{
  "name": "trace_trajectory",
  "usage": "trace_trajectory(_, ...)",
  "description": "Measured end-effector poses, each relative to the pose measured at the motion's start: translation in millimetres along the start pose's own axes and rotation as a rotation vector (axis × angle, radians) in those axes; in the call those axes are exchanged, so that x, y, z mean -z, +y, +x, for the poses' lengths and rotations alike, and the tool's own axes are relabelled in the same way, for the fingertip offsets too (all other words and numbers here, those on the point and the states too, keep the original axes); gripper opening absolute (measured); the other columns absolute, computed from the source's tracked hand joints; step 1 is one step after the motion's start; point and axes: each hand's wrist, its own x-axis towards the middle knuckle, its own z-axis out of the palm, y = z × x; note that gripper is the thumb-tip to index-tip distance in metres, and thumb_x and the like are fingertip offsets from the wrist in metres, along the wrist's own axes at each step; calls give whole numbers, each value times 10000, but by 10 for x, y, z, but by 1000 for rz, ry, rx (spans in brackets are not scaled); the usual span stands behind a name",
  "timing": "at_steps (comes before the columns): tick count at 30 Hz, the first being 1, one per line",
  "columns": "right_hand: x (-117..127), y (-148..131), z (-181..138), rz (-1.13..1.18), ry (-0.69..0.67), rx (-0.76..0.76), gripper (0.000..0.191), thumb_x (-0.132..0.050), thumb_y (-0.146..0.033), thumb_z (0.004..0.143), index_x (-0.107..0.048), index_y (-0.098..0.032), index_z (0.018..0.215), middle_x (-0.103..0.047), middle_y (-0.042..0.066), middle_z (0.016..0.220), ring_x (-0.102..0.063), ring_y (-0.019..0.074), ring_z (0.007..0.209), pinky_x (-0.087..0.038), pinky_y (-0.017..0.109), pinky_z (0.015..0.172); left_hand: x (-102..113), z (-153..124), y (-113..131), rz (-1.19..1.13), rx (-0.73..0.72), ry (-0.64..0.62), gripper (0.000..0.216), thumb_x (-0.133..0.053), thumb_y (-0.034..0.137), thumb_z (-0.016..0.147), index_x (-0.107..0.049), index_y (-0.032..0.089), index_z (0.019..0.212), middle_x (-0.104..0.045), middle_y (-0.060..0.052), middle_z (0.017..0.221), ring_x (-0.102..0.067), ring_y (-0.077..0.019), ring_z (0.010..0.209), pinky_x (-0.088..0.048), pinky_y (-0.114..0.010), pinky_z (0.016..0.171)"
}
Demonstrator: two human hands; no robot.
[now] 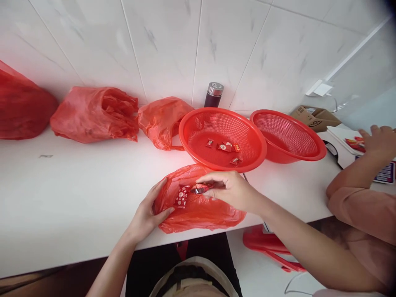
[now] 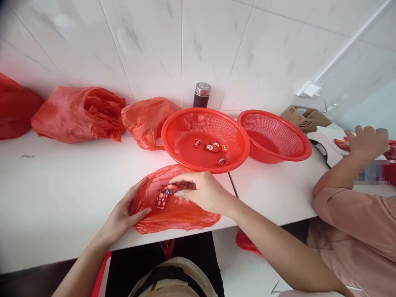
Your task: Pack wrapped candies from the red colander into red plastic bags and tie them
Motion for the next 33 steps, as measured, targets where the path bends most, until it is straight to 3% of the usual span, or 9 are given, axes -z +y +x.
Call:
trace_trajectory(3,-121,203,-76,-322,172,258,371,-527,-57,820,-680,-274,1078,-727,21,1026,-693,206,948,-573,380,859,4,-6,-11,5,-7,-4,749,-658,370,854,-293,332,1507,-323,-36,1573,-306,-239,1438,-236,-416,1196)
trace_trajectory(6,-122,297,-135,-515,201,333,414,-464,-20,822,-667,-291,1060,-728,25,989,-690,229,966,-566,410,863,4,-4,-25,7,-11,-8,751,-657,364,856,-287,335,1509,-322,-31,1573,-294,-234,1443,-223,-414,1200)
trace_trajectory(12,-136,253,-157,-516,104,71,166,-545,-210,909,-647,-234,1038,-727,23,820,-684,187,707,-559,336,687,1,4,-31,9,-4,1,737,-657,365,857,-299,353,1501,-323,-20,1573,-323,-244,1430,-253,-424,1190)
trace_trajectory(15,-82,223,-148,-513,201,-23,227,-501,-235,934,-620,-213,1126,-722,26,767,-666,168,616,-543,318,642,1,1,-35,9,1,4,736,-654,361,858,-296,356,1501,-322,-15,1573,-312,-242,1435,-246,-423,1193)
trace_trajectory(21,530,81,80,-515,415,-11,228,-470,-296,954,-598,-245,1135,-728,28,938,-691,141,693,-547,280,692,-4,7,-29,-14,3,-8,728,-659,357,856,-311,344,1496,-320,-20,1573,-304,-229,1438,-230,-415,1200)
trace_trajectory(24,907,206,362,-820,271,-245,264,-558,-274,892,-616,-246,1148,-711,60,1041,-682,220,922,-523,337,801,-3,8,-24,-21,8,-3,739,-665,355,852,-307,342,1498,-330,-17,1569,-301,-229,1439,-224,-419,1202)
trace_trajectory(27,1124,473,610,-1008,-109,-507,477,-727,-265,739,-620,-234,1204,-673,107,1128,-631,316,1058,-500,395,855,3,3,-10,-44,16,12,719,-649,364,861,-316,324,1498,-334,-32,1568,-305,-243,1438,-227,-440,1198)
trace_trajectory(29,1179,638,712,-1006,-251,-566,510,-774,-218,664,-650,-214,1159,-670,119,1104,-637,337,1034,-506,418,849,8,0,9,-62,24,22,701,-629,373,873,-319,311,1499,-337,-45,1567,-300,-251,1440,-224,-455,1196)
trace_trajectory(33,1222,765,776,-914,-267,-519,223,-731,-110,655,-695,-186,861,-689,95,965,-669,305,936,-528,420,824,8,-5,52,-66,31,33,691,-613,389,878,-321,309,1499,-333,-45,1571,-275,-262,1451,-198,-467,1201)
